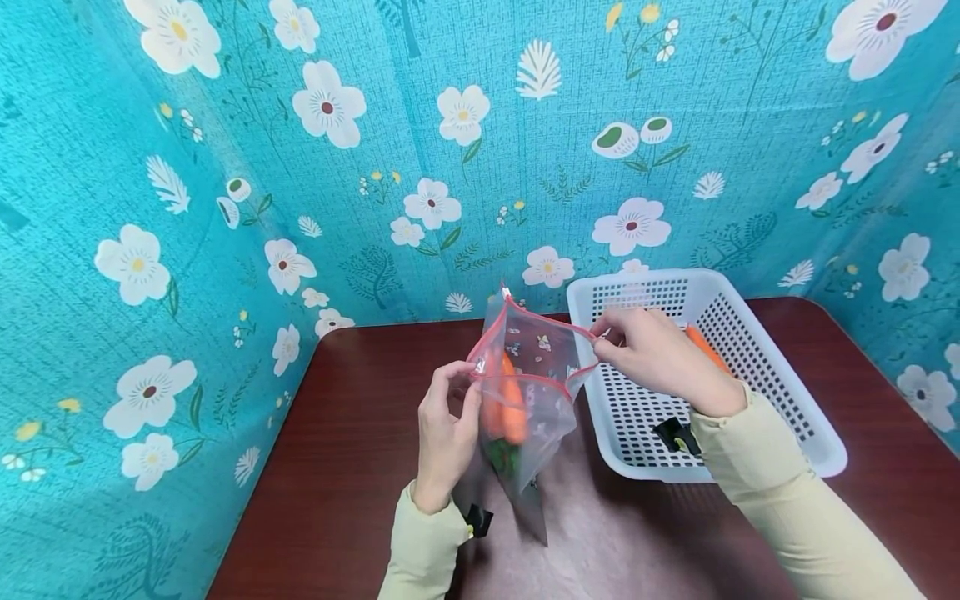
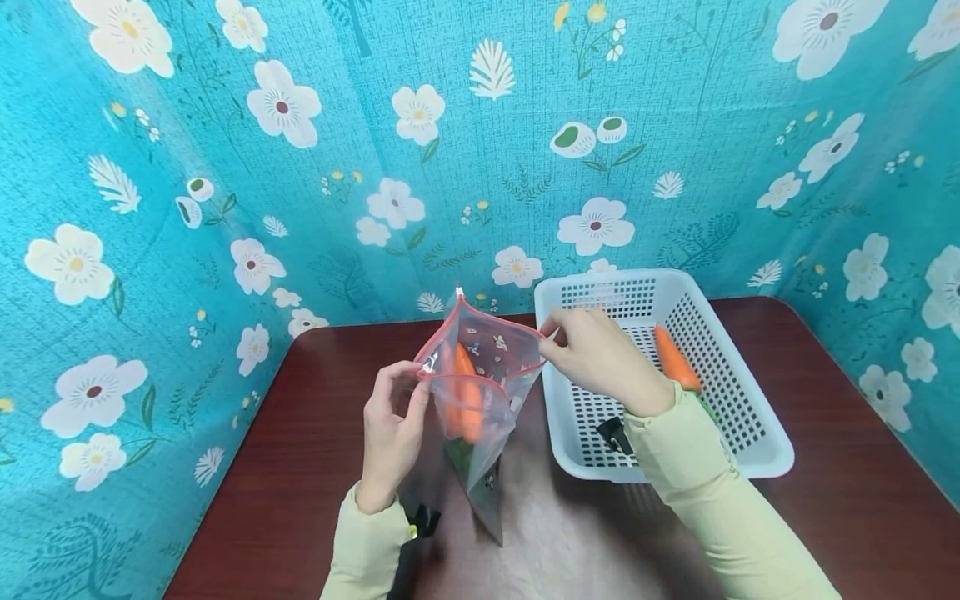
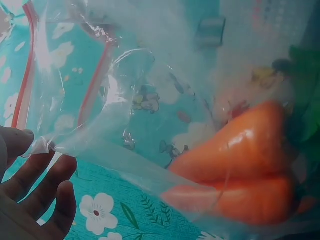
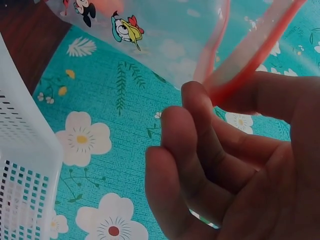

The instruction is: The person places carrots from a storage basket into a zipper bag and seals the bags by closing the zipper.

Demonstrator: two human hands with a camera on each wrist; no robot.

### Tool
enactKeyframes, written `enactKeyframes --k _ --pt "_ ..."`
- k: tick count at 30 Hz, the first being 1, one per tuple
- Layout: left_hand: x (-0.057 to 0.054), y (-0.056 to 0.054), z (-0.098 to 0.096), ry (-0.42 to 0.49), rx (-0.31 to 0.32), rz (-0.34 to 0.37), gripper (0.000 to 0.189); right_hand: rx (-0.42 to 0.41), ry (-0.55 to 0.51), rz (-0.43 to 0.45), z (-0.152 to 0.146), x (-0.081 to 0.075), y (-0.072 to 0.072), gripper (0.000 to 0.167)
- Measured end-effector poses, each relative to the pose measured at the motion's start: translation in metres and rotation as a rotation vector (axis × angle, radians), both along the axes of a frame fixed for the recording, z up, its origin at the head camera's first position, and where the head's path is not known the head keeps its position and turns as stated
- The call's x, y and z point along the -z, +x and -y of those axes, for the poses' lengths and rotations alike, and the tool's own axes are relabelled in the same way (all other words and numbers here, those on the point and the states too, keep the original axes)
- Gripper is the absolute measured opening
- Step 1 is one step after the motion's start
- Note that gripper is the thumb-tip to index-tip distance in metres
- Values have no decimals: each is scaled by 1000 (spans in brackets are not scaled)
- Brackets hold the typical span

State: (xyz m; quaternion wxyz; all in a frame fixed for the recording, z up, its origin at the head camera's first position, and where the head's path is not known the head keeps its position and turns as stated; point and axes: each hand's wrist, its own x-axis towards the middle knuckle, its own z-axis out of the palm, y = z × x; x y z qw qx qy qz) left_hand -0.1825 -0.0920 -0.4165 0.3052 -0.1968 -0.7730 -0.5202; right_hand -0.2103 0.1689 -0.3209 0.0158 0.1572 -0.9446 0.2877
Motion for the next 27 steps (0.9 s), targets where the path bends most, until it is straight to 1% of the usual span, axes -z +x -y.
enactKeyframes --k 5,11,18,23,27 --pt "3 1 -1 2 11 4 24 -7 3 6 1 1 0 24" --pt "8 2 -1 14 13 -13 23 -14 14 -3 2 2 -1 23" --pt "12 3 -2 41 13 6 24 -20 23 -3 2 2 -2 23" --pt "12 3 -3 56 31 18 24 -28 28 -9 -1 -1 -4 21" --pt "12 2 -3 63 39 22 26 -15 37 -6 -4 -1 -4 21"
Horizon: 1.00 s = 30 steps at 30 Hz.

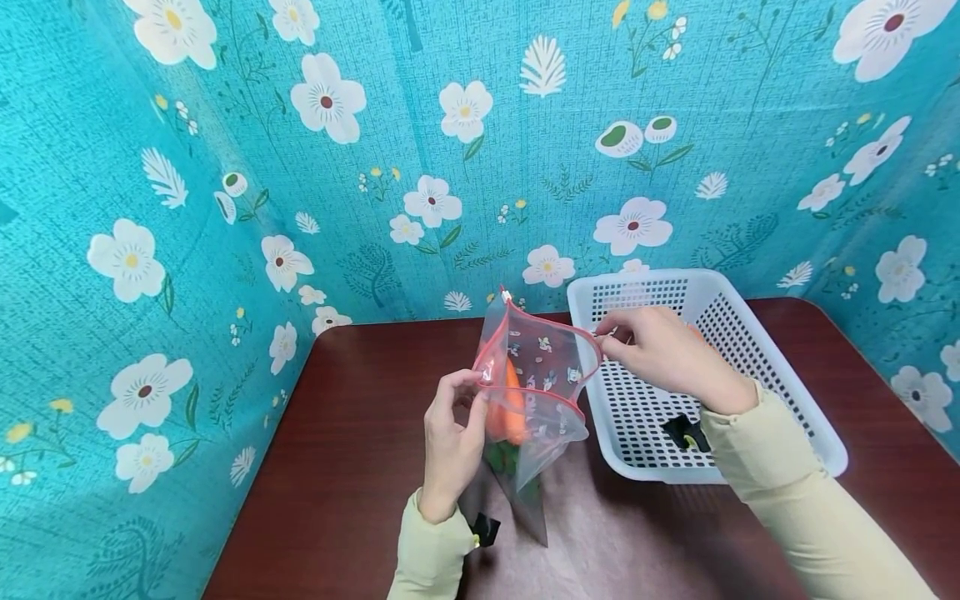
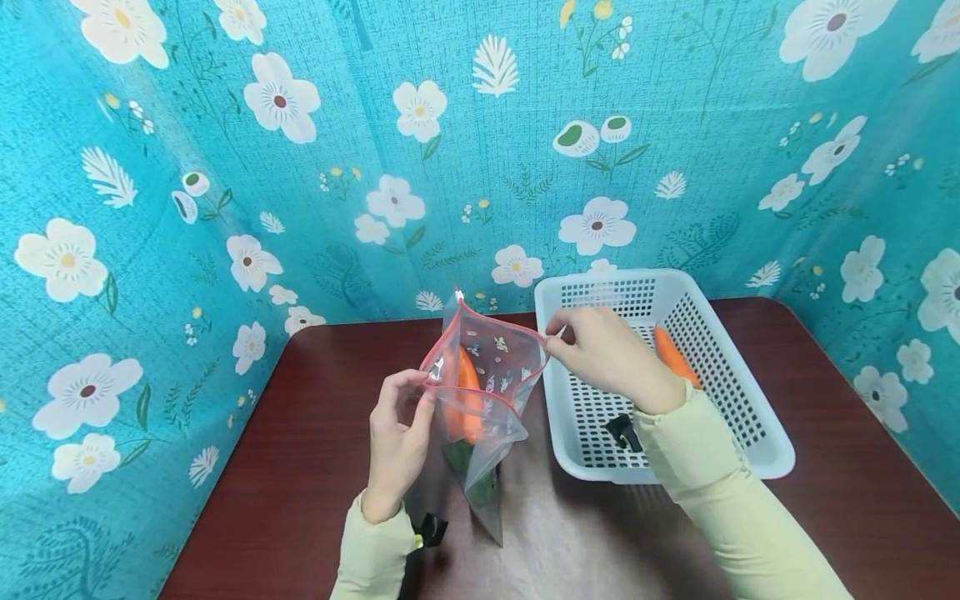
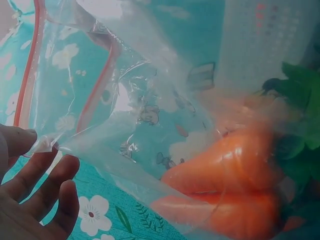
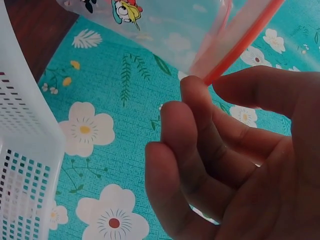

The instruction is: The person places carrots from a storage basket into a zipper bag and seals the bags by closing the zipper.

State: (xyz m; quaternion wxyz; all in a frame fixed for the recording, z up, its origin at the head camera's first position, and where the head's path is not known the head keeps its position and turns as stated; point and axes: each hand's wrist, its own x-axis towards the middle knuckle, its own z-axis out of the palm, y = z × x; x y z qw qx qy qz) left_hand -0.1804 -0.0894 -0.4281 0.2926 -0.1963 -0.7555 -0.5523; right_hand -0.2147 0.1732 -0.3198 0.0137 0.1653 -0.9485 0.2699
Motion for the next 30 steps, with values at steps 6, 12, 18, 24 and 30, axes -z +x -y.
enactKeyframes --k 6,12,18,24,30 --pt "1 -1 0 -6 8 5 27 14 -8 -11 -5 -2 -1 21" --pt "-1 -1 2 -9 16 4 28 23 -25 -47 -17 -4 -4 24" --pt "-1 -2 3 -11 23 17 28 70 -43 -28 -36 -3 -11 34" --pt "0 -3 5 -15 21 29 29 113 -21 32 -56 3 -23 40" --pt "1 -4 5 -13 24 19 29 144 56 118 -68 12 -36 46"
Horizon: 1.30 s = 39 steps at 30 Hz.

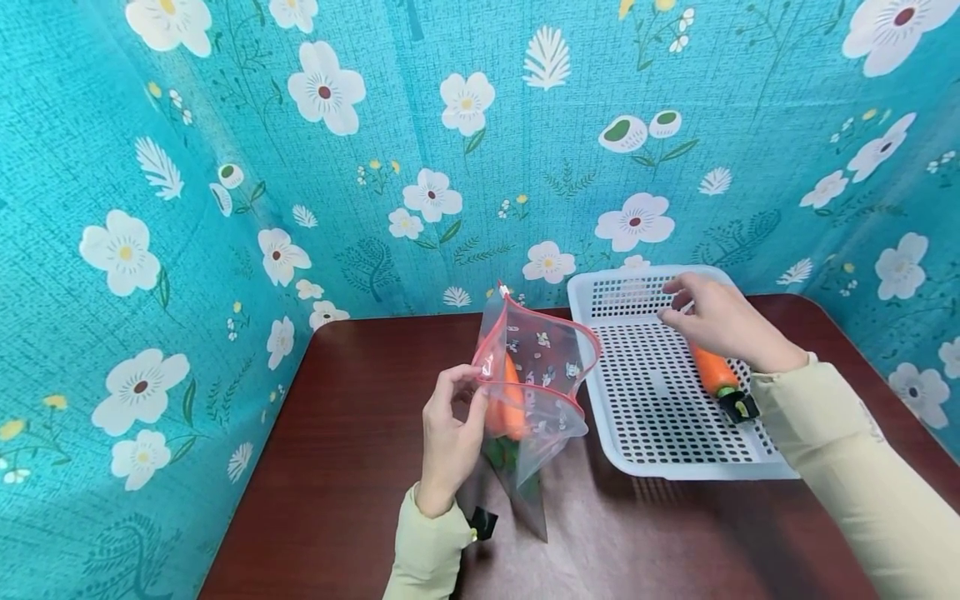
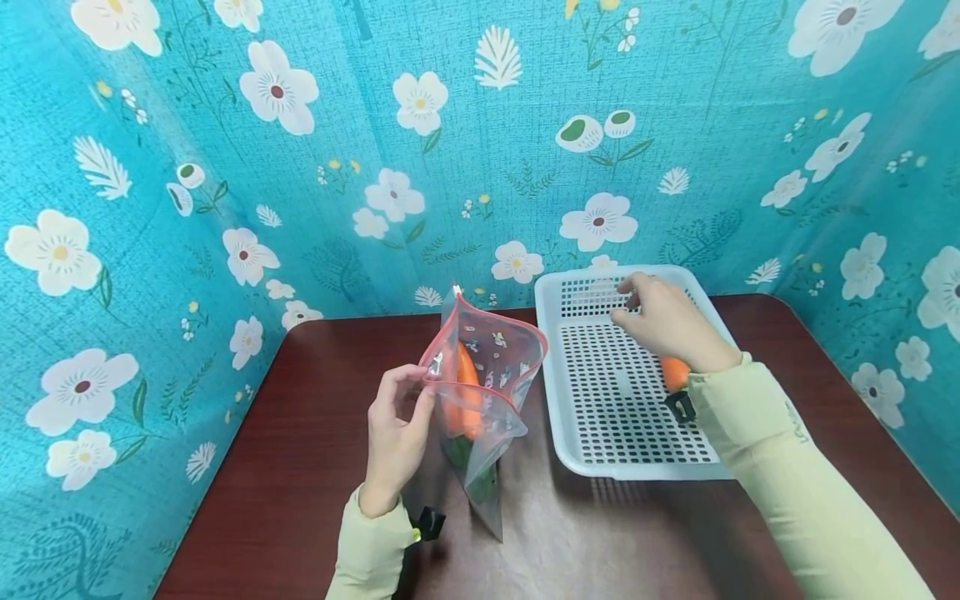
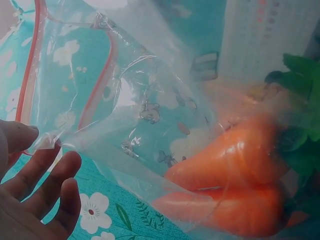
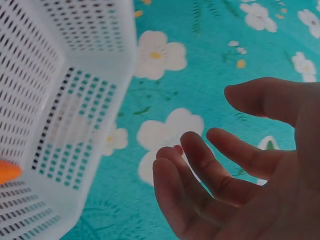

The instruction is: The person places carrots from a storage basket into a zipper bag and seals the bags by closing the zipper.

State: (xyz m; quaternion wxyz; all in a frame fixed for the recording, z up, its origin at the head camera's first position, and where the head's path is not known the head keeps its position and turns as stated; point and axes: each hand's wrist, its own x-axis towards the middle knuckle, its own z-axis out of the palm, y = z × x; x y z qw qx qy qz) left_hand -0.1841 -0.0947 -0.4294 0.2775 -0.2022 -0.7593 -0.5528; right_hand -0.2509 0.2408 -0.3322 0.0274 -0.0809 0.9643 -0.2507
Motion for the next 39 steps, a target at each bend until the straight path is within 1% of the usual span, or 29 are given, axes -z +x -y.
enactKeyframes --k 5,11,15,19,23,26,30,34,39 --pt "0 0 0 6 5 -2 28 28 29 51 -11 12 -9 49" --pt "0 0 0 1 1 1 29 57 67 134 -26 38 -19 52" --pt "0 0 1 0 3 1 29 93 108 187 -31 54 -23 54" --pt "-1 0 1 3 9 -11 28 134 148 213 -33 67 -27 53" --pt "-1 0 1 4 7 -12 29 158 190 229 -35 80 -31 48" --pt "-1 1 2 1 2 -5 29 160 214 264 -37 87 -33 46" --pt "-1 2 2 -4 0 7 29 195 261 300 -37 95 -35 47" --pt "-2 1 2 -11 2 -4 29 266 309 304 -35 102 -35 50" --pt "-2 1 3 -11 14 -20 28 327 336 324 -31 105 -34 56"
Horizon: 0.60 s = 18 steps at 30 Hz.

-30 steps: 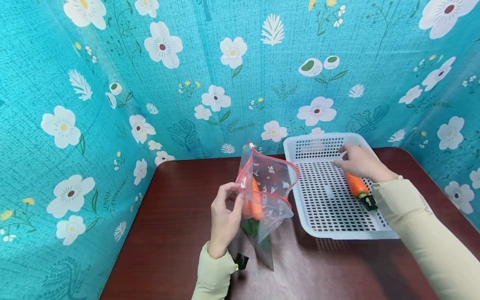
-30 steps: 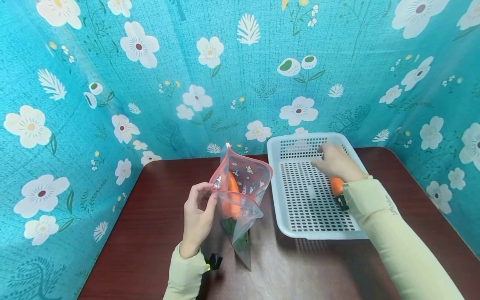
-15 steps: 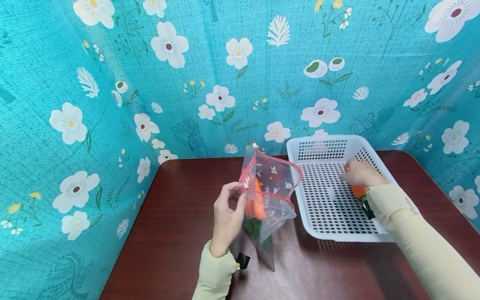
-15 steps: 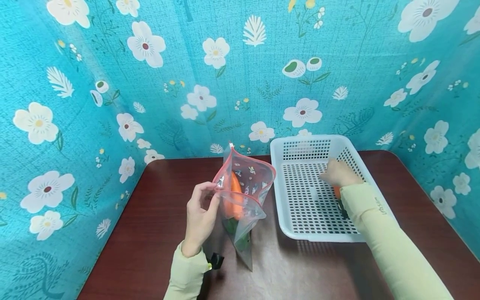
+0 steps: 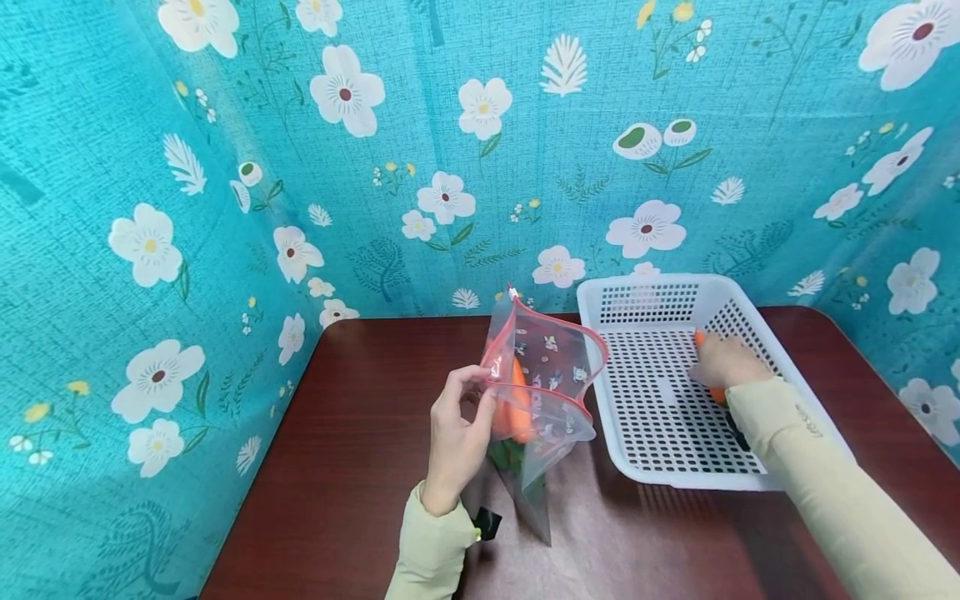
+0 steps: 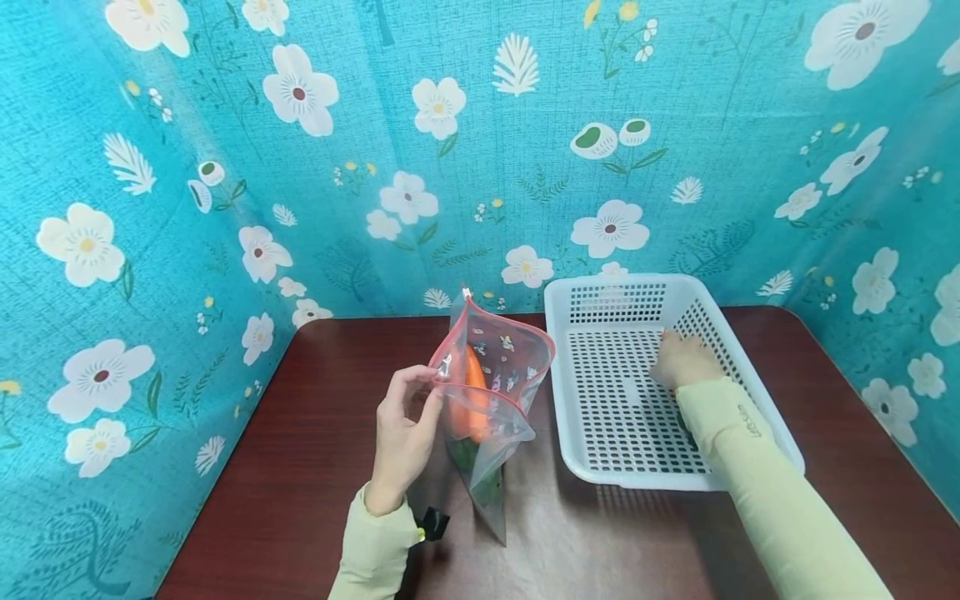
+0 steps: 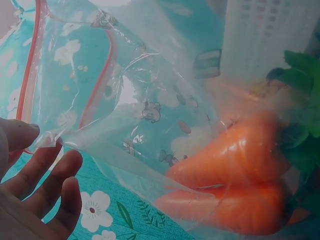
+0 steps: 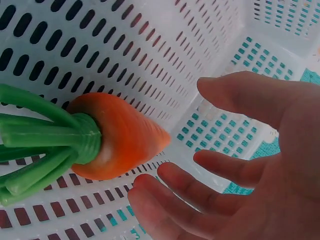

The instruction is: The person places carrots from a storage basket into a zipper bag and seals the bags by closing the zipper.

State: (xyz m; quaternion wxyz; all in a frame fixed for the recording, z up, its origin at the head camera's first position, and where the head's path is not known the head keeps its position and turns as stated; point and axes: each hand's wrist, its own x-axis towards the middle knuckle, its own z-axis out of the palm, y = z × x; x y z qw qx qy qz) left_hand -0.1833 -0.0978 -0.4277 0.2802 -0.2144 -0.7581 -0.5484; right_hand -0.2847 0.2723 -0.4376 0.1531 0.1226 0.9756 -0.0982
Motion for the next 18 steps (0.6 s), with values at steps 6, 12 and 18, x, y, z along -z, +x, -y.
enactKeyframes --k 6,12,18 --pt "-1 0 0 2 5 3 28 13 11 -7 1 4 2 57" --pt "0 0 1 0 -1 13 29 18 7 -5 1 6 2 60" --pt "-1 0 1 1 -5 20 29 24 3 -20 -1 9 2 62"
